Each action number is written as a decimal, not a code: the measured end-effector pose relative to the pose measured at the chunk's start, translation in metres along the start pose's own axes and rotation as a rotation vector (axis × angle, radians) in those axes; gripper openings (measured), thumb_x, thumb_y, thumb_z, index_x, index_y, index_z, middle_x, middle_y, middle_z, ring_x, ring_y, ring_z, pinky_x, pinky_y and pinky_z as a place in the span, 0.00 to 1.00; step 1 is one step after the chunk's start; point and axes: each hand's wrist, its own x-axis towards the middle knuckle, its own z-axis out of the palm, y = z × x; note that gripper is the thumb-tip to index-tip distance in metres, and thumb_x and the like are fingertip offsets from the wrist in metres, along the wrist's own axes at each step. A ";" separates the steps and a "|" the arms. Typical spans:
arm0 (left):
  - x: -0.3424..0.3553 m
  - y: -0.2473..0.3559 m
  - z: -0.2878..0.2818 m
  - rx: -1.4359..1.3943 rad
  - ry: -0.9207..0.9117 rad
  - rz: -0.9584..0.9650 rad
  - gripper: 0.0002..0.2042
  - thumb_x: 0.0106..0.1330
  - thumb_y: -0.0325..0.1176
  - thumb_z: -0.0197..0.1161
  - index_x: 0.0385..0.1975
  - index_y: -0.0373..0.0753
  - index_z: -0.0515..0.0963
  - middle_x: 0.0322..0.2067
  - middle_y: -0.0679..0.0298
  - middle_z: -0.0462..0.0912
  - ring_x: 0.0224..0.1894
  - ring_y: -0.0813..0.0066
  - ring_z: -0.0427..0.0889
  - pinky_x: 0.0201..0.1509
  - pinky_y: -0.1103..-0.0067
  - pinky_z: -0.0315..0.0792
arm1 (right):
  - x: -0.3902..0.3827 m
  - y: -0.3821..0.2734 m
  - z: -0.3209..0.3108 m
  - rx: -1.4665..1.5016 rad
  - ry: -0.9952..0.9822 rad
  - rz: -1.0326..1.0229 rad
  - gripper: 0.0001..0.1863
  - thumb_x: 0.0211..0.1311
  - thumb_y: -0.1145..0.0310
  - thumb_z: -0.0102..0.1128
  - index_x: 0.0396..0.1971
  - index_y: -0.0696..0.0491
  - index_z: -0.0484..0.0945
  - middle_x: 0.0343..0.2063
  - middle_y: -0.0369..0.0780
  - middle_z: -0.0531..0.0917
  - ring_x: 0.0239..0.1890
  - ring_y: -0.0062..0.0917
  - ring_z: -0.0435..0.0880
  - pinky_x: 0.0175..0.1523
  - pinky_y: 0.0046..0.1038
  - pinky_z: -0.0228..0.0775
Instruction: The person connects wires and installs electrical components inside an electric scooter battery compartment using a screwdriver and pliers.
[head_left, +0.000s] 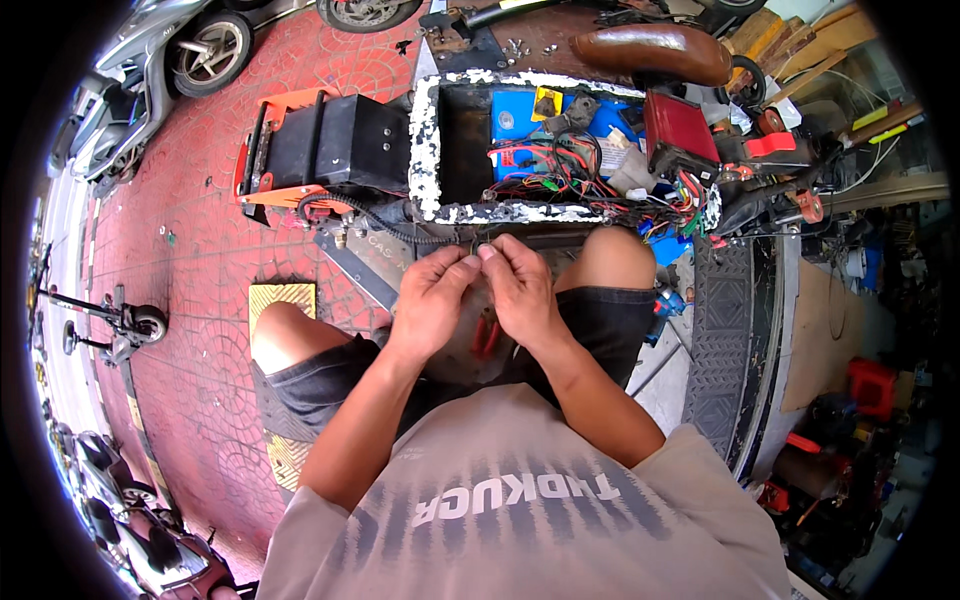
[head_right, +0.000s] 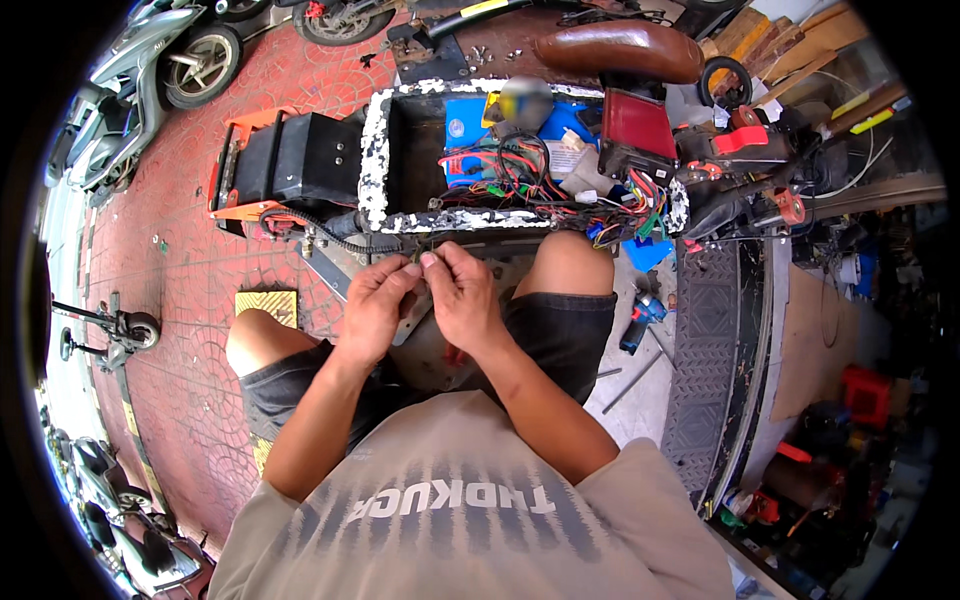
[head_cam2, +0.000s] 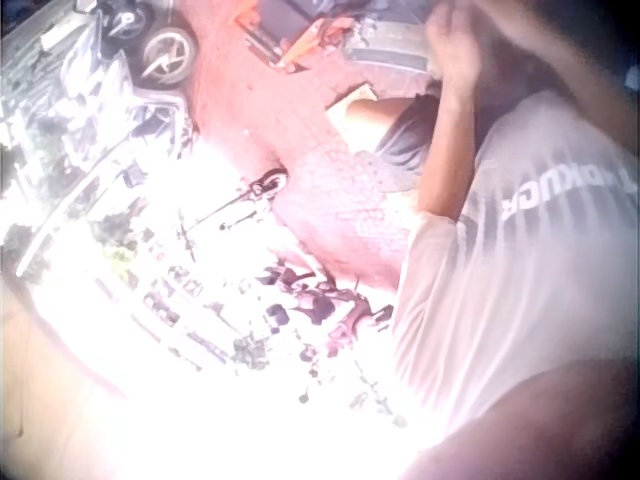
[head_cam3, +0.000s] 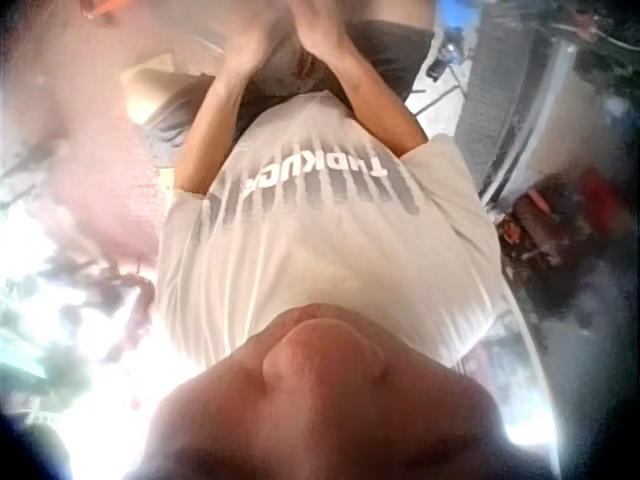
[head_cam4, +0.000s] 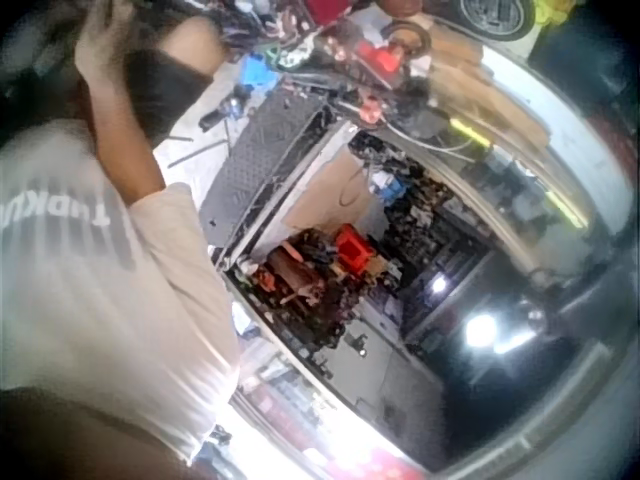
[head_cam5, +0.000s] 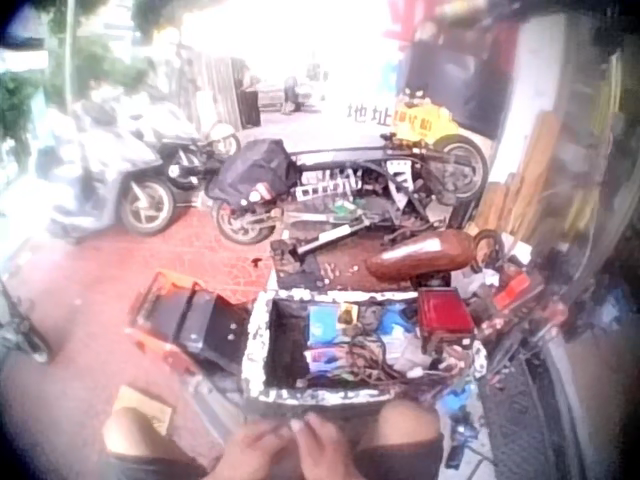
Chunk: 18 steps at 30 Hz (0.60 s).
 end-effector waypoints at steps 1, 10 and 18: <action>0.004 0.013 0.002 0.063 0.012 -0.042 0.14 0.78 0.35 0.57 0.28 0.36 0.76 0.23 0.71 0.75 0.22 0.85 0.69 0.25 0.82 0.62 | 0.000 0.000 0.000 0.014 0.011 0.014 0.15 0.75 0.68 0.57 0.26 0.58 0.71 0.16 0.39 0.69 0.22 0.19 0.66 0.29 0.31 0.62; 0.008 0.017 -0.003 0.245 -0.009 0.108 0.15 0.77 0.35 0.57 0.28 0.33 0.76 0.21 0.66 0.74 0.24 0.81 0.71 0.28 0.77 0.65 | 0.001 -0.008 0.011 0.281 0.006 0.073 0.15 0.76 0.69 0.54 0.25 0.56 0.70 0.16 0.32 0.69 0.18 0.18 0.66 0.25 0.27 0.61; 0.002 -0.006 -0.016 0.521 0.036 0.252 0.15 0.77 0.35 0.56 0.28 0.32 0.76 0.19 0.66 0.74 0.24 0.81 0.69 0.29 0.77 0.67 | -0.006 0.028 0.026 0.231 0.017 0.070 0.16 0.78 0.67 0.54 0.26 0.54 0.73 0.16 0.30 0.72 0.17 0.13 0.70 0.23 0.23 0.62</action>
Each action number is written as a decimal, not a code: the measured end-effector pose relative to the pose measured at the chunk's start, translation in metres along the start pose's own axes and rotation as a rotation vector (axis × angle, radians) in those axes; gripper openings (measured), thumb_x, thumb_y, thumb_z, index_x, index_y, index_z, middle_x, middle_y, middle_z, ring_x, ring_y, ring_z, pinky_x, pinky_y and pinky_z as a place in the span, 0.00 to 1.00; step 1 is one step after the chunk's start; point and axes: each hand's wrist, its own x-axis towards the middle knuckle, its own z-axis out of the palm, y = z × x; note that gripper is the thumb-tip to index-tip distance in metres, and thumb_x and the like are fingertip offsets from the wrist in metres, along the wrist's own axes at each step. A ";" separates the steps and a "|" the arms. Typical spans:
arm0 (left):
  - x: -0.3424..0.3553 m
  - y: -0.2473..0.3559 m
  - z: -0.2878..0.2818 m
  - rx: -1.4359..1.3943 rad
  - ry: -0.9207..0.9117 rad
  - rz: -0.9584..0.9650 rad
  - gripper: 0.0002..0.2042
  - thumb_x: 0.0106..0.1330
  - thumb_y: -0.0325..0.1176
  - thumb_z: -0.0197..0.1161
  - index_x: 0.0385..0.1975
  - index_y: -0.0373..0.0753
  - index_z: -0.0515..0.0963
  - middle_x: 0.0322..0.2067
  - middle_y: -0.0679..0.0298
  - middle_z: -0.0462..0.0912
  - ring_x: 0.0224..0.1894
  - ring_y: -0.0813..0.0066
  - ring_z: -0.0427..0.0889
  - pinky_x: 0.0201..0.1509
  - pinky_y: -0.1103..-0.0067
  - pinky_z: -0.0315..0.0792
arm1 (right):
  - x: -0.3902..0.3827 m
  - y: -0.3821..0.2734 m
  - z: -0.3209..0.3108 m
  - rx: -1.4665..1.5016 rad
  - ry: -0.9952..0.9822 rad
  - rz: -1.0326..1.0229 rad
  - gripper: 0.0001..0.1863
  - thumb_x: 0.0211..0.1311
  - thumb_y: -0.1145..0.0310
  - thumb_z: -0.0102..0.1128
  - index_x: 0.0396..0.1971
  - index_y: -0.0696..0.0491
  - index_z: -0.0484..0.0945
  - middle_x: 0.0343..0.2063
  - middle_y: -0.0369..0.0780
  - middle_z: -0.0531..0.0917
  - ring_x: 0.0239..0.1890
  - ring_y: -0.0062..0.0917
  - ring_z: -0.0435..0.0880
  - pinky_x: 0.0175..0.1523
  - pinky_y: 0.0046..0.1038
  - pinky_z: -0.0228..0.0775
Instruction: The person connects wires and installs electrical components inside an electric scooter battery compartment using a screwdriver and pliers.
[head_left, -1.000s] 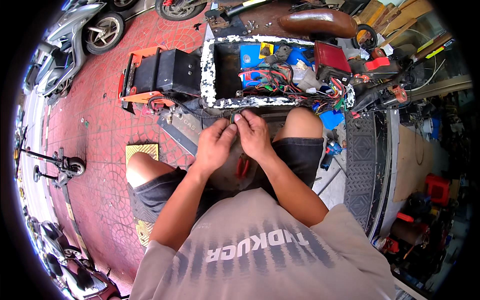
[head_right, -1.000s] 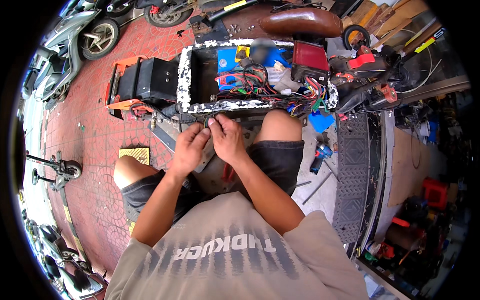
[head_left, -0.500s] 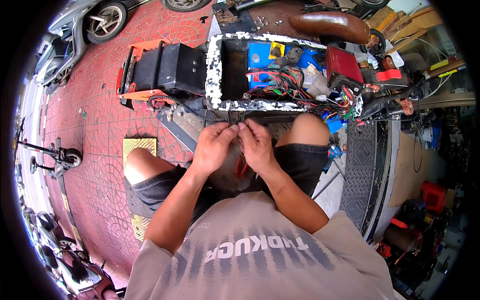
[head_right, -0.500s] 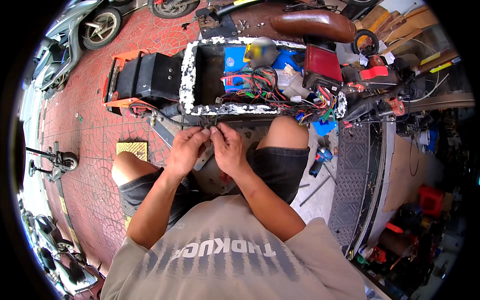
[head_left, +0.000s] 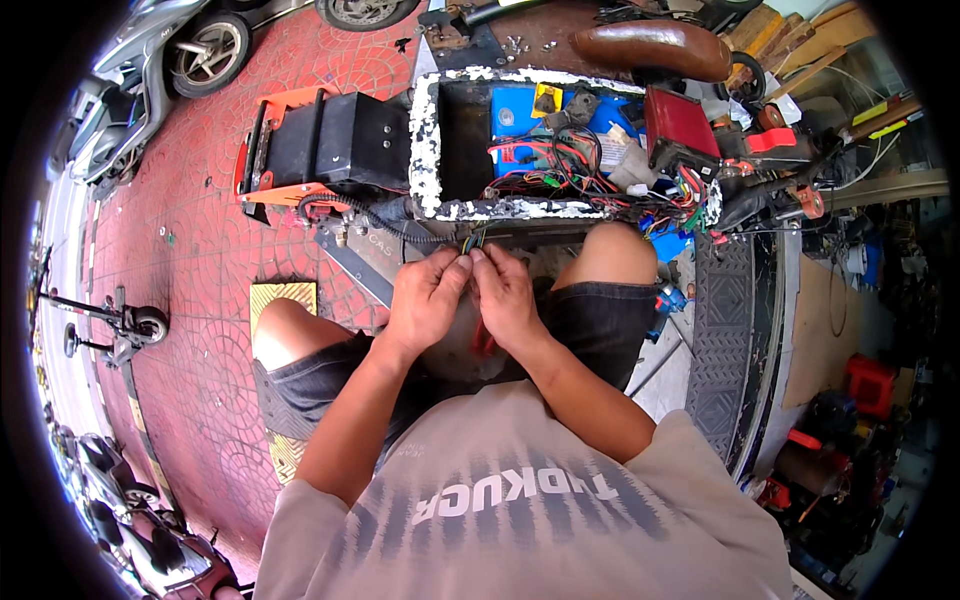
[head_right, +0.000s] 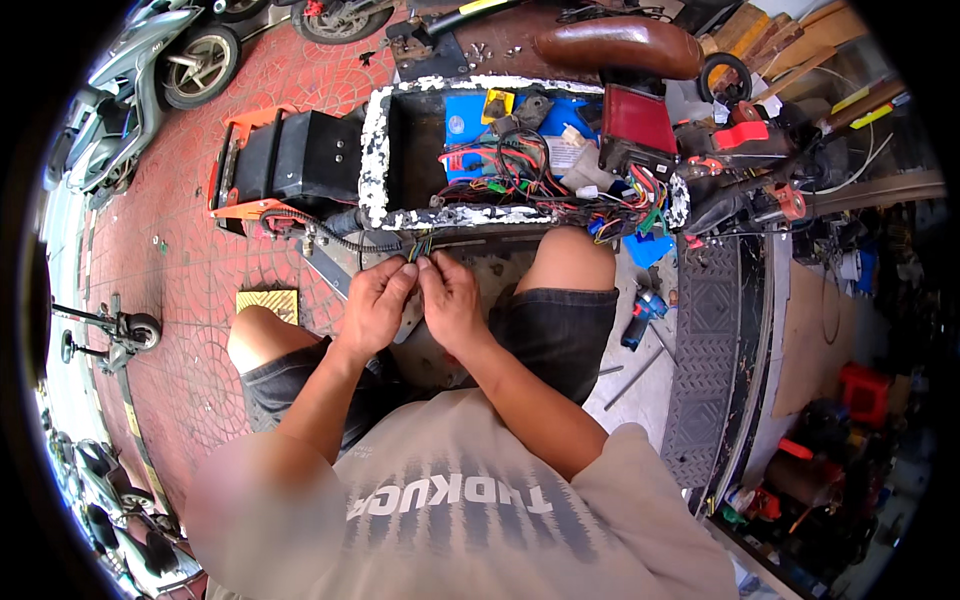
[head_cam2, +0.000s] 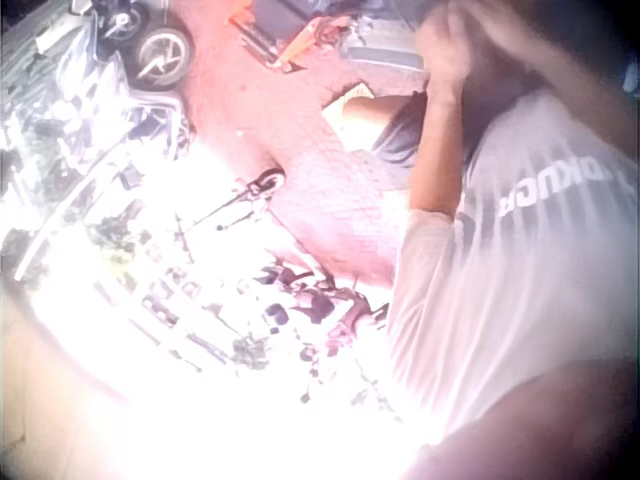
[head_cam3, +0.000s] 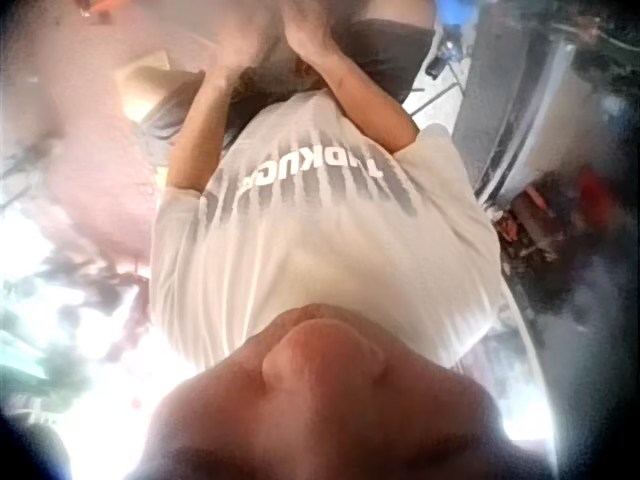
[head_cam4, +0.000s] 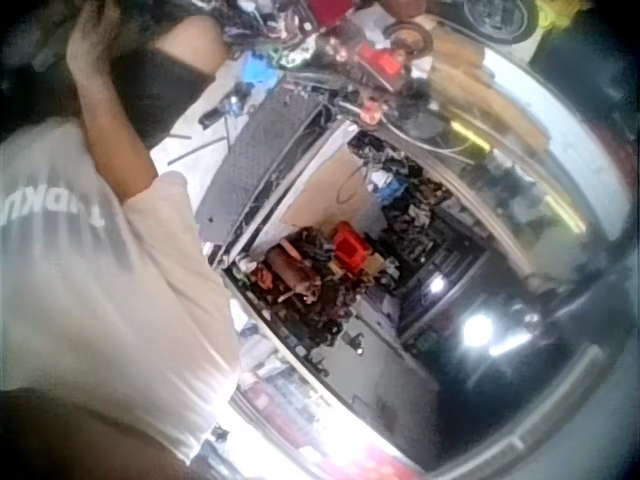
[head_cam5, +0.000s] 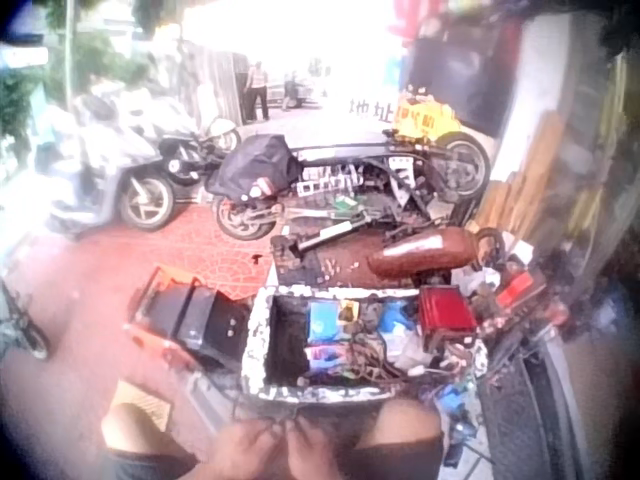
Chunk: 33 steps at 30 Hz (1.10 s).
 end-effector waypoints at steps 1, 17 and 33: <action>-0.001 0.001 0.000 -0.041 0.008 -0.026 0.15 0.76 0.35 0.56 0.28 0.32 0.76 0.19 0.65 0.74 0.24 0.81 0.69 0.28 0.77 0.67 | -0.007 -0.003 -0.001 0.041 0.009 0.027 0.16 0.78 0.66 0.54 0.26 0.54 0.74 0.17 0.30 0.73 0.19 0.14 0.71 0.24 0.22 0.63; 0.009 0.019 -0.005 0.115 -0.018 -0.131 0.14 0.63 0.40 0.63 0.28 0.33 0.83 0.21 0.47 0.81 0.26 0.49 0.83 0.34 0.62 0.74 | 0.015 -0.021 -0.022 0.093 -0.041 0.093 0.08 0.72 0.70 0.61 0.31 0.57 0.81 0.21 0.30 0.78 0.23 0.11 0.72 0.28 0.20 0.63; 0.006 -0.008 0.015 -0.227 0.093 -0.170 0.12 0.69 0.33 0.66 0.40 0.27 0.83 0.27 0.65 0.83 0.30 0.82 0.76 0.36 0.77 0.74 | -0.038 -0.022 -0.033 -0.365 -0.073 0.109 0.09 0.65 0.70 0.64 0.27 0.59 0.79 0.19 0.32 0.80 0.22 0.13 0.75 0.27 0.23 0.66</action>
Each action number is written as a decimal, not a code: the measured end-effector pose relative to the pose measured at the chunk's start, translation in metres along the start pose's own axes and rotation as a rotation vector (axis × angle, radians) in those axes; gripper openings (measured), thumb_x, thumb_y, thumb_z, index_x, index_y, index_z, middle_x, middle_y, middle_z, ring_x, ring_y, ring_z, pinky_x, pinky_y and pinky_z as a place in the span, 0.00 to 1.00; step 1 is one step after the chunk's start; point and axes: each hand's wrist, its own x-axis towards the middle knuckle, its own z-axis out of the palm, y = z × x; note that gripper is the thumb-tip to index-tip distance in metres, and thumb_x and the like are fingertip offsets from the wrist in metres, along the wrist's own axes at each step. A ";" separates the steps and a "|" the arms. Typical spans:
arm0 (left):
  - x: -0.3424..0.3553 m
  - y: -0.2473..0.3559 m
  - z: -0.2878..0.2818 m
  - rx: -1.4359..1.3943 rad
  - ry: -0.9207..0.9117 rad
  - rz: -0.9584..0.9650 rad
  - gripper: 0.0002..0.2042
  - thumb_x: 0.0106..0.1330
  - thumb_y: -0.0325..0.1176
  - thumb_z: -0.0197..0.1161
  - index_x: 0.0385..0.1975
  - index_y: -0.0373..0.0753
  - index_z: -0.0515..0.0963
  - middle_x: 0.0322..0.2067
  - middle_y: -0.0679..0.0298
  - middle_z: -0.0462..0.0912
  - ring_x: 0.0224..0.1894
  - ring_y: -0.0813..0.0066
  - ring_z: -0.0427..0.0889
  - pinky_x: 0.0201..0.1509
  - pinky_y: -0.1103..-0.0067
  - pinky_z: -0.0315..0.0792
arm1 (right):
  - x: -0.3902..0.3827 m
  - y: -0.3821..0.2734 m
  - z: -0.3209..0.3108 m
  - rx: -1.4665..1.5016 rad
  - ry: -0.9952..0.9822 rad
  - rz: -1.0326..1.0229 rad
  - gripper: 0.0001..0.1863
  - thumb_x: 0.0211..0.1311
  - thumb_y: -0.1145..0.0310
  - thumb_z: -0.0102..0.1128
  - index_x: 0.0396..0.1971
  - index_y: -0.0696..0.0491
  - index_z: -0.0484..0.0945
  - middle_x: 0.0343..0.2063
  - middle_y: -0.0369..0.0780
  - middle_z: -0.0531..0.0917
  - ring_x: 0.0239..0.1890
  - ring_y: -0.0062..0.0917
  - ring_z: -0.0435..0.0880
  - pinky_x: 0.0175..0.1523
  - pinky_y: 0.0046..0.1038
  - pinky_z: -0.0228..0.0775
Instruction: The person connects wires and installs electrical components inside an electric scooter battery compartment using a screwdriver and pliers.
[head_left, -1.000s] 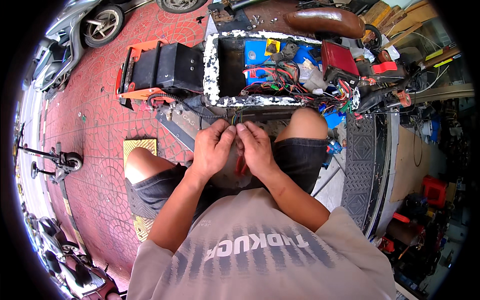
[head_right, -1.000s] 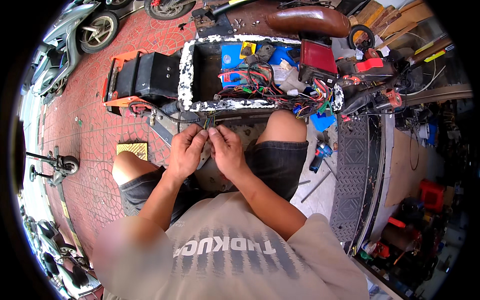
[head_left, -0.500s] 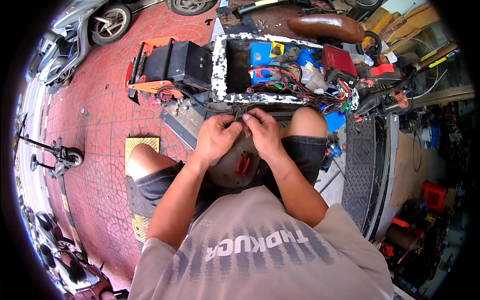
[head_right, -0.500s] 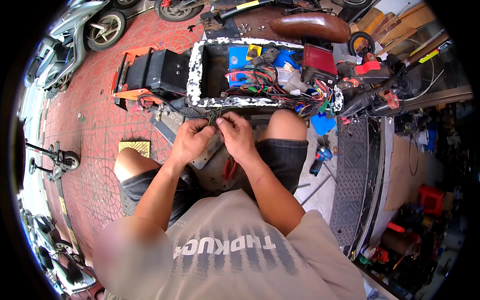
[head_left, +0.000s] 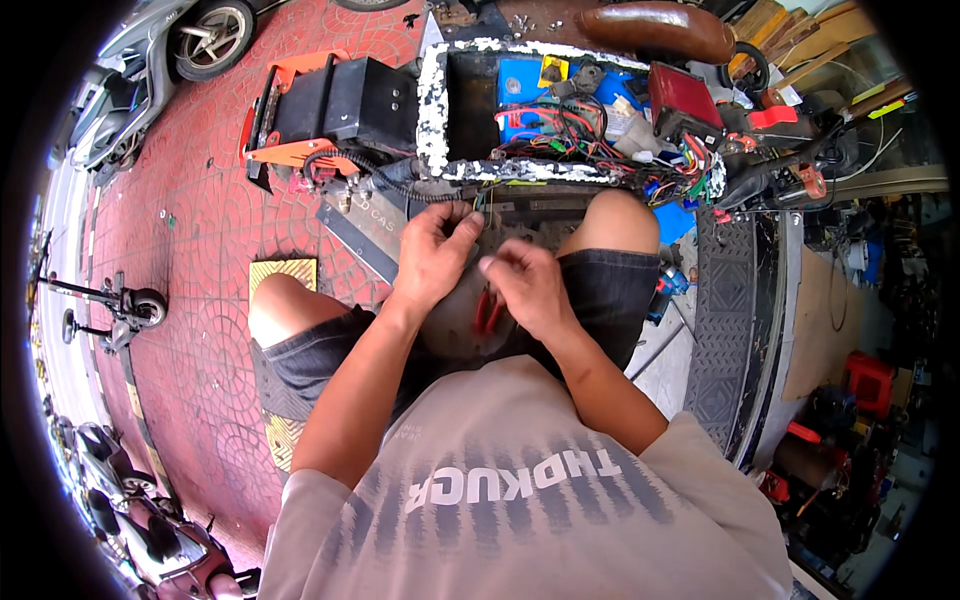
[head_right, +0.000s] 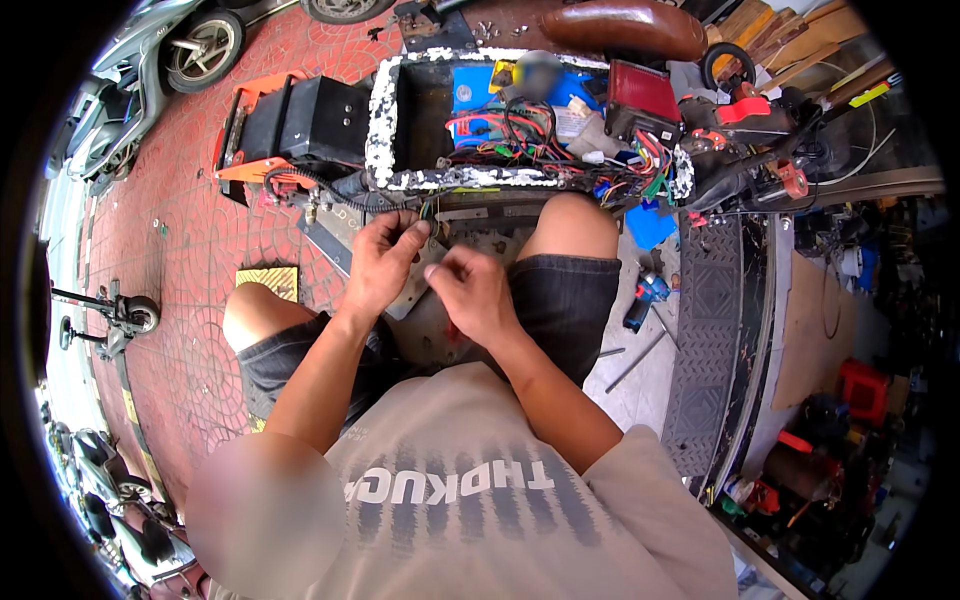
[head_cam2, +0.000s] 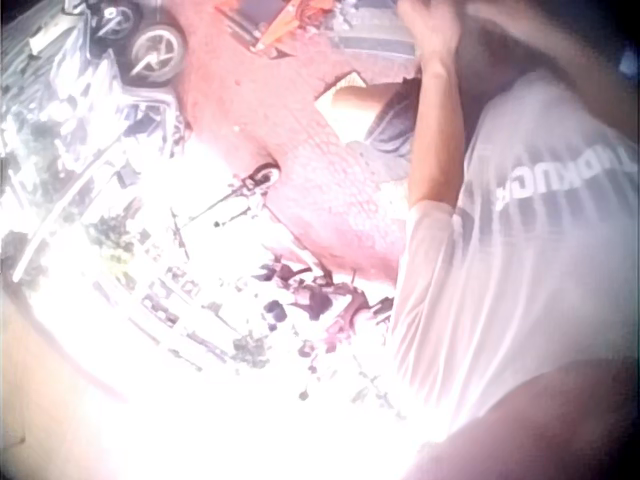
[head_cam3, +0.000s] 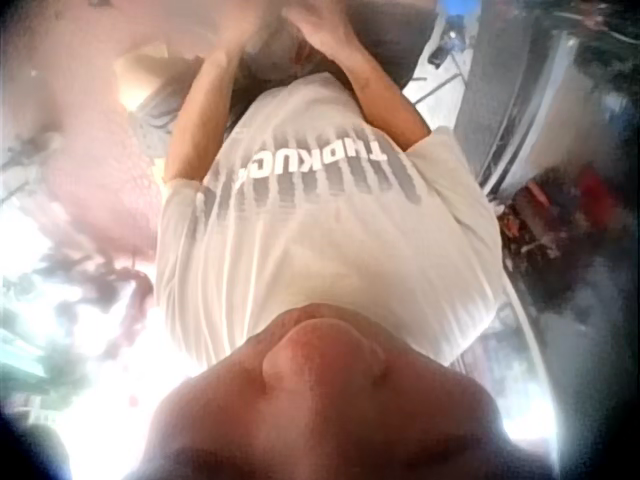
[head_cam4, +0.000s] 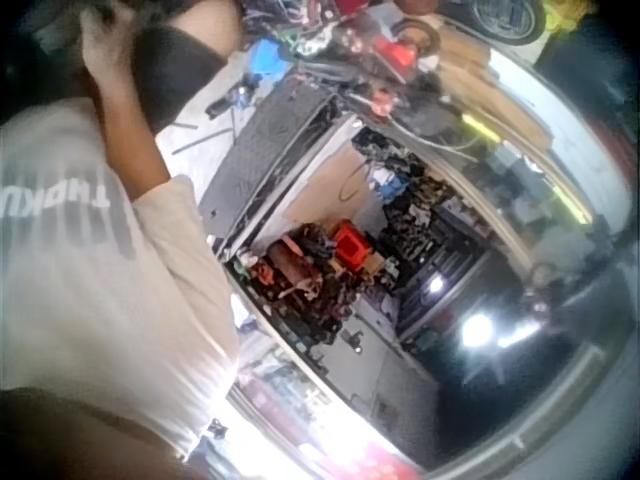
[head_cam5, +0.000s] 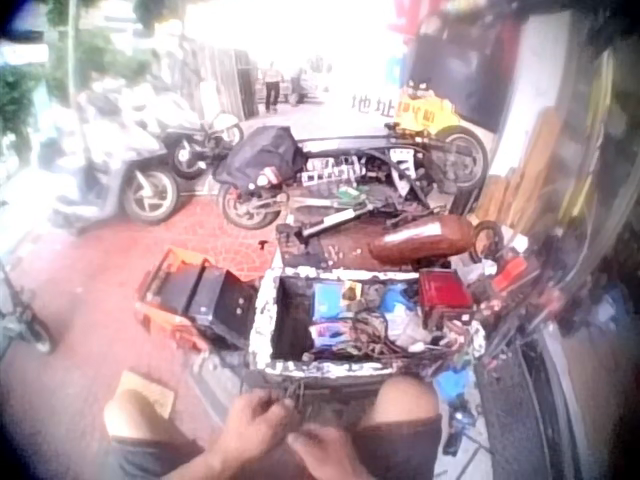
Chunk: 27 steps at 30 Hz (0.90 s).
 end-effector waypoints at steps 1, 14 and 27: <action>0.001 -0.002 0.000 0.035 -0.003 -0.010 0.11 0.69 0.32 0.67 0.39 0.27 0.83 0.27 0.65 0.83 0.30 0.82 0.76 0.36 0.77 0.74 | 0.002 -0.001 0.001 0.047 0.096 -0.088 0.08 0.65 0.71 0.64 0.29 0.59 0.79 0.20 0.32 0.80 0.23 0.12 0.75 0.28 0.22 0.67; 0.011 0.019 -0.001 -0.360 -0.165 -0.131 0.09 0.74 0.32 0.61 0.38 0.33 0.85 0.30 0.66 0.85 0.30 0.81 0.77 0.38 0.80 0.72 | 0.046 -0.028 0.008 0.421 0.197 0.008 0.09 0.67 0.71 0.68 0.42 0.60 0.87 0.26 0.35 0.84 0.18 0.11 0.70 0.21 0.18 0.58; 0.023 -0.009 0.003 0.010 -0.075 0.026 0.13 0.73 0.35 0.61 0.32 0.31 0.85 0.21 0.71 0.78 0.26 0.84 0.73 0.31 0.79 0.68 | 0.066 -0.004 0.003 0.314 0.187 -0.153 0.05 0.63 0.75 0.68 0.35 0.61 0.88 0.26 0.35 0.86 0.29 0.15 0.80 0.36 0.21 0.71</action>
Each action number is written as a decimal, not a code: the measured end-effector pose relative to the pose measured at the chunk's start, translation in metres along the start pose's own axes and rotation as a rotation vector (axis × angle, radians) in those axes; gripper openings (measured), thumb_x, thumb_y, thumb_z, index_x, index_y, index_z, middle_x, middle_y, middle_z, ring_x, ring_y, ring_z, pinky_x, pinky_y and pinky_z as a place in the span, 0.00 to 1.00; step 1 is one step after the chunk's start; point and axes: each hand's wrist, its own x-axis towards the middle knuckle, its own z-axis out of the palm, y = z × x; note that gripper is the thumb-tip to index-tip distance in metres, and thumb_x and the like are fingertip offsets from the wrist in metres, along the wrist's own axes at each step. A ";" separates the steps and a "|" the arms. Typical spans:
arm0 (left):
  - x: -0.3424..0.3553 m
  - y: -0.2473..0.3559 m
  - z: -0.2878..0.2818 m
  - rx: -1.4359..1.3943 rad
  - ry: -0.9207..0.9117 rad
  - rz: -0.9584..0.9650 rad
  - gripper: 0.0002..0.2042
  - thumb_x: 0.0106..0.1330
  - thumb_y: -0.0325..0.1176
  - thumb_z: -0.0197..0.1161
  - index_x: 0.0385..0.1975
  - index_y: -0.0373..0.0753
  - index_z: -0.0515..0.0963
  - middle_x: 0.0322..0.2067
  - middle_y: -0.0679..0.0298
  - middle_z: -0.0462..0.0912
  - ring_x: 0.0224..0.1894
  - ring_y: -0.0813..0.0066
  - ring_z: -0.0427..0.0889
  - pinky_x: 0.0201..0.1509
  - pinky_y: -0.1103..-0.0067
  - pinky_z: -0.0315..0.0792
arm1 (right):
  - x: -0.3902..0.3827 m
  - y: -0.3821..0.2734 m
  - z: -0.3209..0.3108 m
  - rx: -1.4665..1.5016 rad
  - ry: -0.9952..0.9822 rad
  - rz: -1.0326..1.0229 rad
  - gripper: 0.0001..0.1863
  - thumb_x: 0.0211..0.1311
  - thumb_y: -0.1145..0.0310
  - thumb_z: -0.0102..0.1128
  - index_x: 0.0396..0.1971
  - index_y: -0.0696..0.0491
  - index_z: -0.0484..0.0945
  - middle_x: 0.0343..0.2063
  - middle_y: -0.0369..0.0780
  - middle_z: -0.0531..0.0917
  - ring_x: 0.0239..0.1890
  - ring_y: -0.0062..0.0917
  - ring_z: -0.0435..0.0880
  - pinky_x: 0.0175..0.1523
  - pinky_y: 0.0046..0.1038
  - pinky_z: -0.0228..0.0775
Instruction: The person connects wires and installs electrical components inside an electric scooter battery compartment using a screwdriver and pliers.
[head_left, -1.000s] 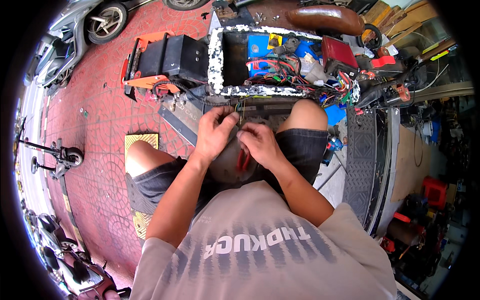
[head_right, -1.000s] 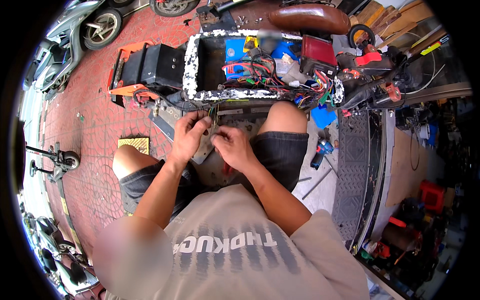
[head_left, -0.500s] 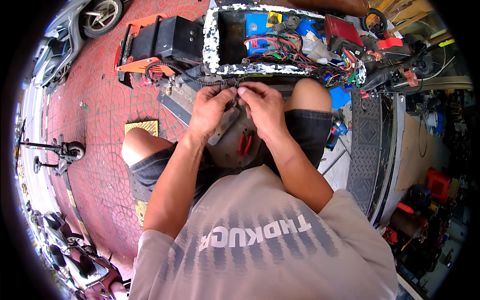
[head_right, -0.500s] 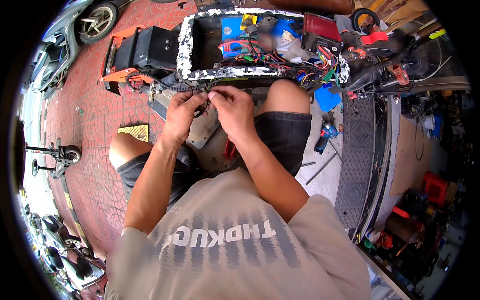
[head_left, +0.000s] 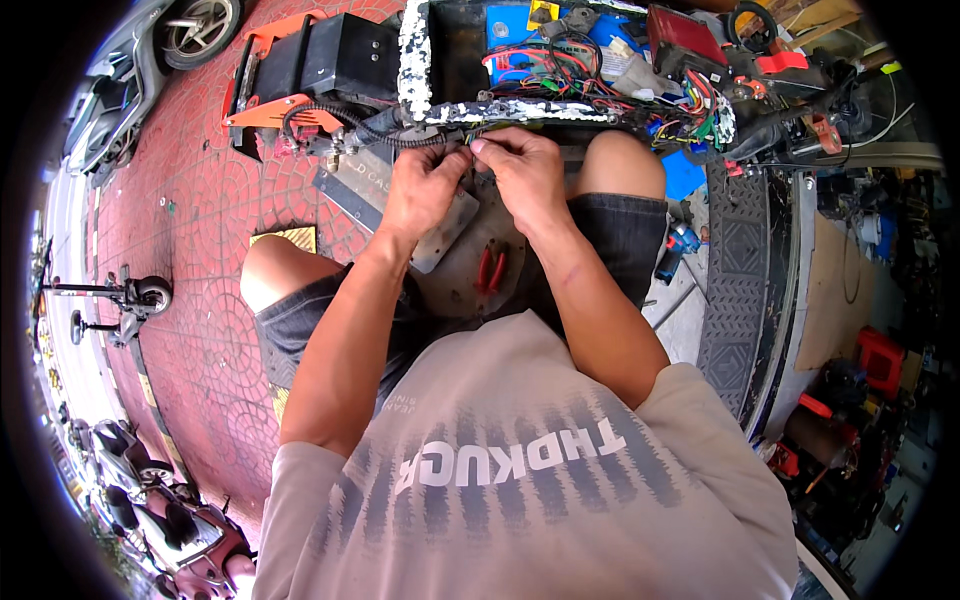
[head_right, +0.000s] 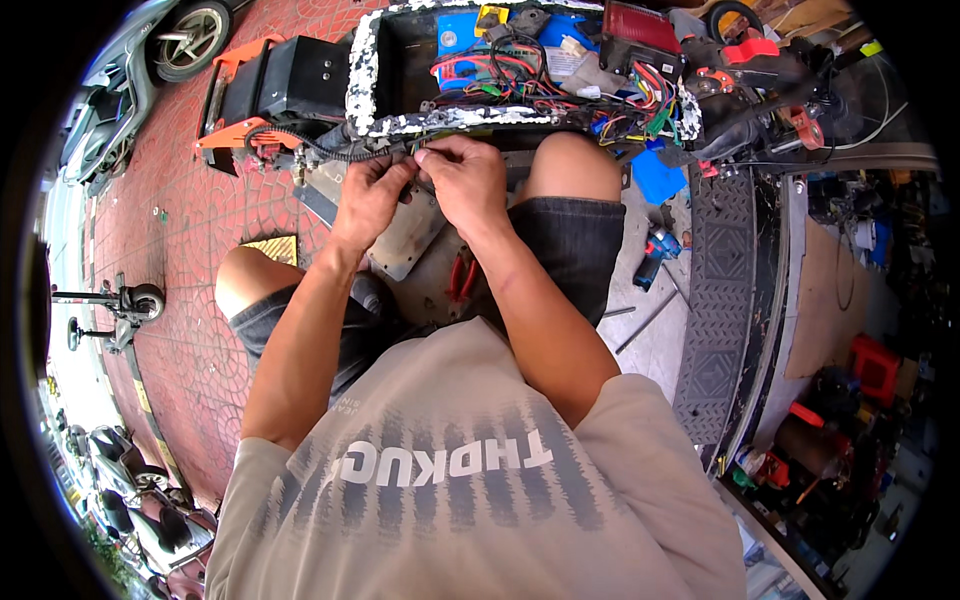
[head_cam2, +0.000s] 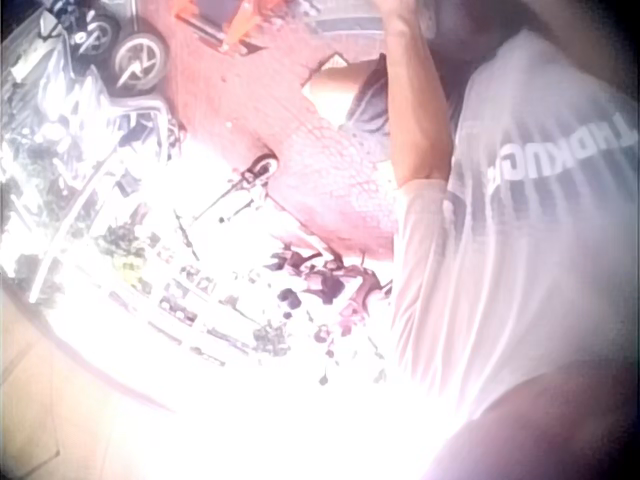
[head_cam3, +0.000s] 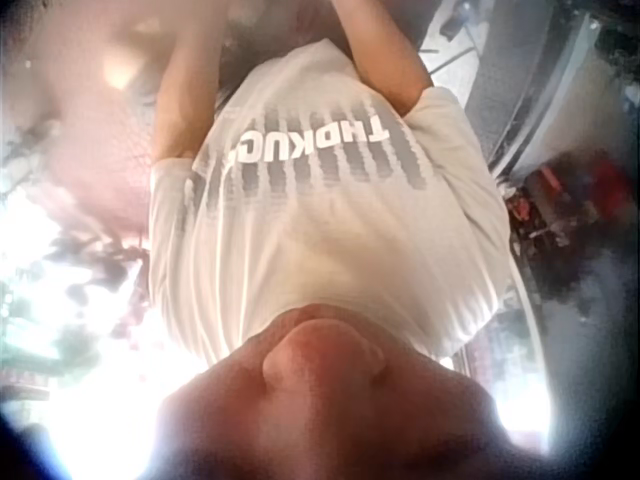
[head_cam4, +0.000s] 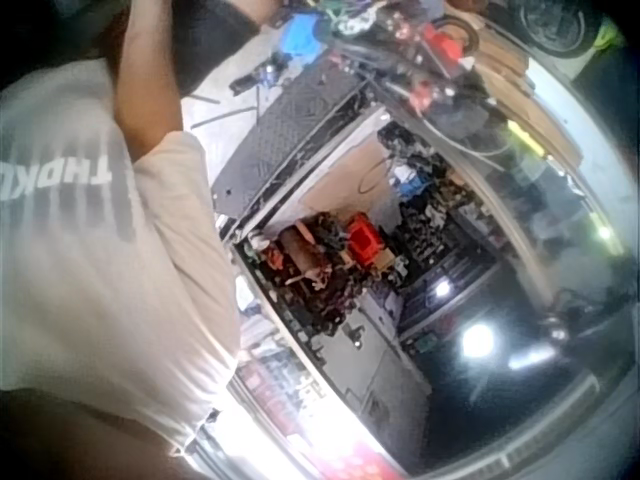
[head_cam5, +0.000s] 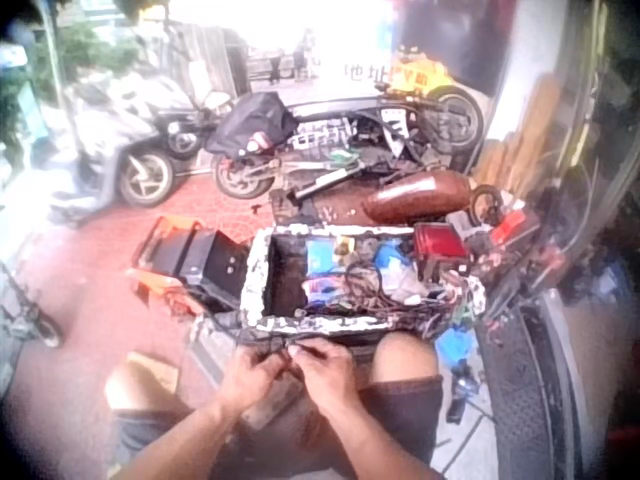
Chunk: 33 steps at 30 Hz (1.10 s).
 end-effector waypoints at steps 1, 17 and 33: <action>0.000 -0.002 -0.001 -0.012 -0.006 -0.018 0.13 0.73 0.35 0.61 0.31 0.32 0.84 0.21 0.71 0.78 0.26 0.84 0.73 0.30 0.79 0.68 | 0.001 0.001 0.001 -0.036 0.018 -0.029 0.05 0.62 0.74 0.68 0.33 0.61 0.88 0.25 0.35 0.86 0.27 0.14 0.79 0.34 0.21 0.70; -0.007 0.027 -0.012 -0.337 -0.093 -0.153 0.11 0.73 0.35 0.62 0.35 0.35 0.85 0.27 0.70 0.82 0.26 0.83 0.72 0.30 0.82 0.66 | -0.003 -0.018 0.002 0.413 -0.205 0.434 0.08 0.71 0.64 0.62 0.37 0.53 0.80 0.23 0.35 0.76 0.18 0.19 0.70 0.26 0.26 0.62; -0.009 0.007 -0.005 -0.198 -0.080 -0.070 0.14 0.77 0.38 0.62 0.30 0.35 0.82 0.21 0.72 0.74 0.25 0.84 0.68 0.31 0.81 0.63 | -0.057 0.010 -0.010 0.470 -0.105 0.513 0.12 0.71 0.62 0.60 0.32 0.56 0.79 0.20 0.35 0.78 0.16 0.18 0.73 0.21 0.24 0.65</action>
